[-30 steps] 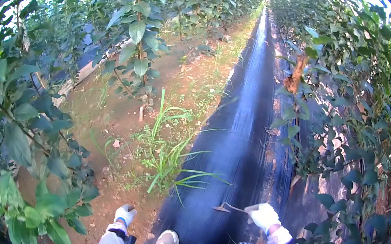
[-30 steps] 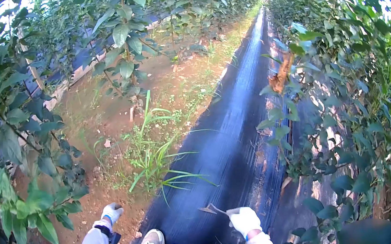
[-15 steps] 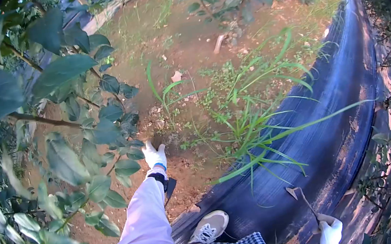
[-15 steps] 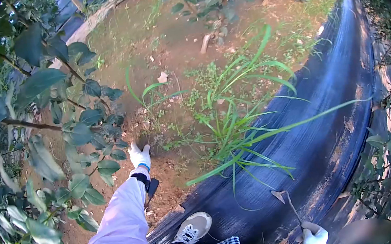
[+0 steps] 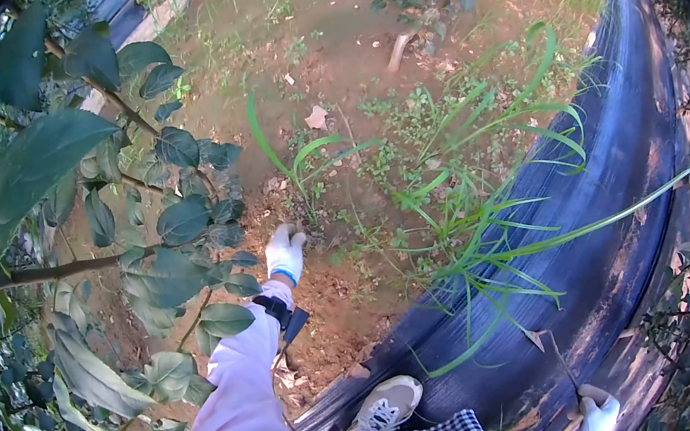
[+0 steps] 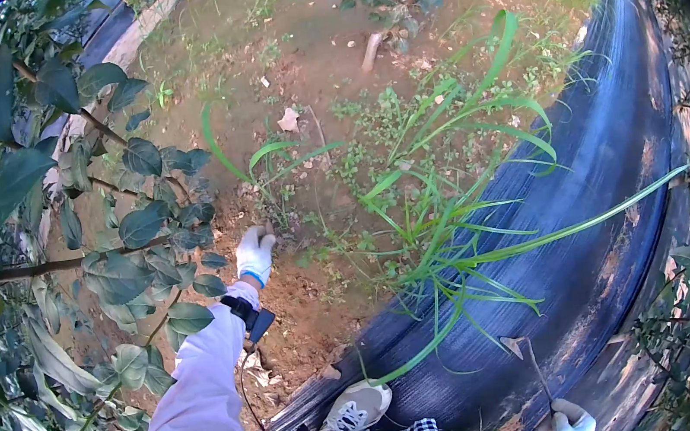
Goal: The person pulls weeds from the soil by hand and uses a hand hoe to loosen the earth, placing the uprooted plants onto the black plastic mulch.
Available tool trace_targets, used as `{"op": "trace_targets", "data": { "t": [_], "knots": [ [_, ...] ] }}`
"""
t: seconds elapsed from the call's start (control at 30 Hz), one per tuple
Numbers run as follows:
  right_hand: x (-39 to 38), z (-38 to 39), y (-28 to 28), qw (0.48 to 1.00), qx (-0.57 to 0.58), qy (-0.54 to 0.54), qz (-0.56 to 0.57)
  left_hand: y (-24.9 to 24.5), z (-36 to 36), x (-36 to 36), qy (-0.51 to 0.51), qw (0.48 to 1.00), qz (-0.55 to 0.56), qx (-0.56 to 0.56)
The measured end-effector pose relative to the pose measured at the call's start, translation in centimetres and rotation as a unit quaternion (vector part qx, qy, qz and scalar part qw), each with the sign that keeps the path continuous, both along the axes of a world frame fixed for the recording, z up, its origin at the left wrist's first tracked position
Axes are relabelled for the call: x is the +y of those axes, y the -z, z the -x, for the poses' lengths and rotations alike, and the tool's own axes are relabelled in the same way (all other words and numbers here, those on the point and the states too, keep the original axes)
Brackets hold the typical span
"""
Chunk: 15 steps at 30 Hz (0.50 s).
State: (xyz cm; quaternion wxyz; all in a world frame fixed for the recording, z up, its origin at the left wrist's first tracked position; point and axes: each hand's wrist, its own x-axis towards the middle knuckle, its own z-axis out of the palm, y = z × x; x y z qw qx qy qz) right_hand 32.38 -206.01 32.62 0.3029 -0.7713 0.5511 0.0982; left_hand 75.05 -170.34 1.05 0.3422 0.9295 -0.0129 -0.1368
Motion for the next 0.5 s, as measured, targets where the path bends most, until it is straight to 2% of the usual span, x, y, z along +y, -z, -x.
{"op": "trace_targets", "data": {
  "t": [0.07,0.1,0.13,0.2,0.23,0.33,0.37,0.4,0.47,0.5],
  "knots": [
    [0.1,-0.5,0.1,0.990,-0.044,0.122,-0.064,-0.3,0.7,-1.2,0.073,0.992,-0.096,-0.046],
    [0.0,-0.9,0.1,0.990,-0.038,0.123,-0.062,-0.4,0.2,-2.4,0.084,0.989,-0.121,-0.009],
    [-0.1,-0.7,0.3,0.992,-0.036,0.104,-0.054,0.2,0.1,-3.6,0.095,0.985,-0.075,-0.124],
    [-0.7,0.1,1.0,0.997,-0.025,0.063,-0.039,2.2,-1.8,-4.8,0.064,0.992,-0.097,-0.048],
    [-0.8,0.2,1.1,0.997,-0.024,0.056,-0.037,2.8,-2.3,-4.8,0.048,0.989,-0.103,-0.091],
    [-0.7,-0.2,0.9,0.998,-0.003,0.057,-0.029,3.3,-2.0,-2.9,-0.114,0.984,0.107,-0.088],
    [-0.8,0.2,1.0,0.996,-0.016,0.075,-0.041,3.0,-2.0,-2.4,-0.193,0.966,0.130,-0.108],
    [-0.7,0.3,1.1,0.995,-0.020,0.084,-0.042,4.5,-3.0,-0.4,-0.202,0.975,0.069,-0.066],
    [-0.7,-0.1,1.1,0.993,-0.030,0.101,-0.044,3.3,-3.9,-0.7,-0.142,0.976,-0.005,-0.167],
    [-0.6,-0.2,1.0,0.995,-0.024,0.090,-0.044,2.8,-4.7,-1.4,-0.076,0.976,-0.015,-0.204]
  ]
}}
